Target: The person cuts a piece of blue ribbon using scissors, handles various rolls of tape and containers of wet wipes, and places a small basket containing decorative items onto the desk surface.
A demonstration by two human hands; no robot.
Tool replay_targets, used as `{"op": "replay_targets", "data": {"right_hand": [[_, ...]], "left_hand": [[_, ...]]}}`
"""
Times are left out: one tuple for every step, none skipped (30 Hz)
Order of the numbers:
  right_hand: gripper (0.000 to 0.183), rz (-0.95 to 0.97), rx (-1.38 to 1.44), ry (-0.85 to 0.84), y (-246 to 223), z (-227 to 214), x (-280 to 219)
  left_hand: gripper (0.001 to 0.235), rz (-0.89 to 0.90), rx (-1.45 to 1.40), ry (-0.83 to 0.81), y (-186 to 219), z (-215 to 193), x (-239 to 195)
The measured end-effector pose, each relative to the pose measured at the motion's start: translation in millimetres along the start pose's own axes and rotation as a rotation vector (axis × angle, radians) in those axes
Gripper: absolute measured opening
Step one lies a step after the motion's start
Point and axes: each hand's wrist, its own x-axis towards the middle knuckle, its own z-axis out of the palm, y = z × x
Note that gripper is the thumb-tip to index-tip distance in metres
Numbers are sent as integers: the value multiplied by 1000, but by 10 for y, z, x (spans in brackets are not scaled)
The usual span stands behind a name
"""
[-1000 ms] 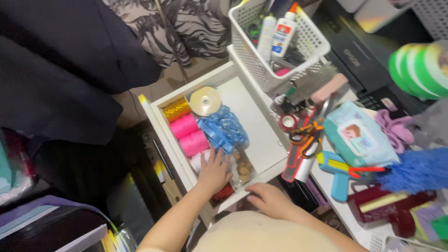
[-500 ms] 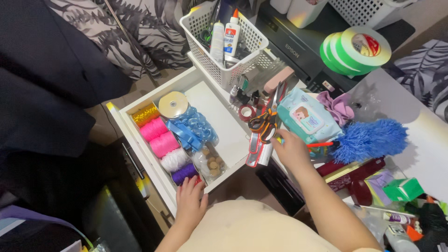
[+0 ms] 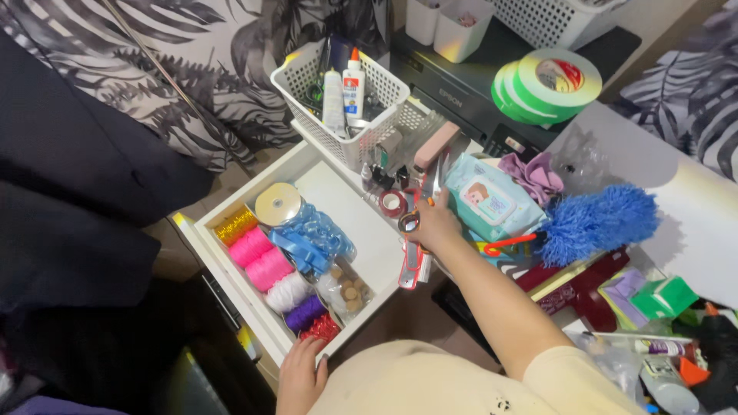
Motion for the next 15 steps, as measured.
{"op": "replay_targets", "data": {"right_hand": [[64,-19,22,31,12,16,9],[66,-38,43,63,23,32,14],[66,-33,47,63,79,54,4],[68,-65,83,106,129,74,-9],[70,-99,115,151,171,77,-13],[70,-96,117,153,229,32,-78],[69,-99,179,213,282,-16,-138],[67,-103,241,272,338,-64,-197],[67,-95,243,278,362,-168,-285],[62,-53,274,261,388,-271,-372],[58,-10,306,243,412,-364,-469],[58,1,310,248,410,-434,-548],[57,48,317,139,420,-505,-631],[57,95,325,30,430,-574,-713],[57,112,328,36,486,-531,-757]], "left_hand": [[34,4,-26,-39,76,-111,39],[32,7,-53,-77,154,-225,76],[32,12,-50,-81,152,-209,102],[32,35,-85,-60,149,-199,125],[32,58,-121,-36,151,-188,165],[32,62,-121,-37,186,-197,215],[30,131,-148,-26,219,-204,274],[28,199,-174,-15,256,-208,332],[28,209,-176,-20,284,-181,384],[29,258,-194,-28,315,-151,436],[30,307,-212,-39,339,-128,479],[30,317,-212,-46,429,-144,554],[30,255,-272,-103,530,-147,624],[31,193,-331,-161,633,-148,692],[31,205,-335,-173,749,-183,793]]}}
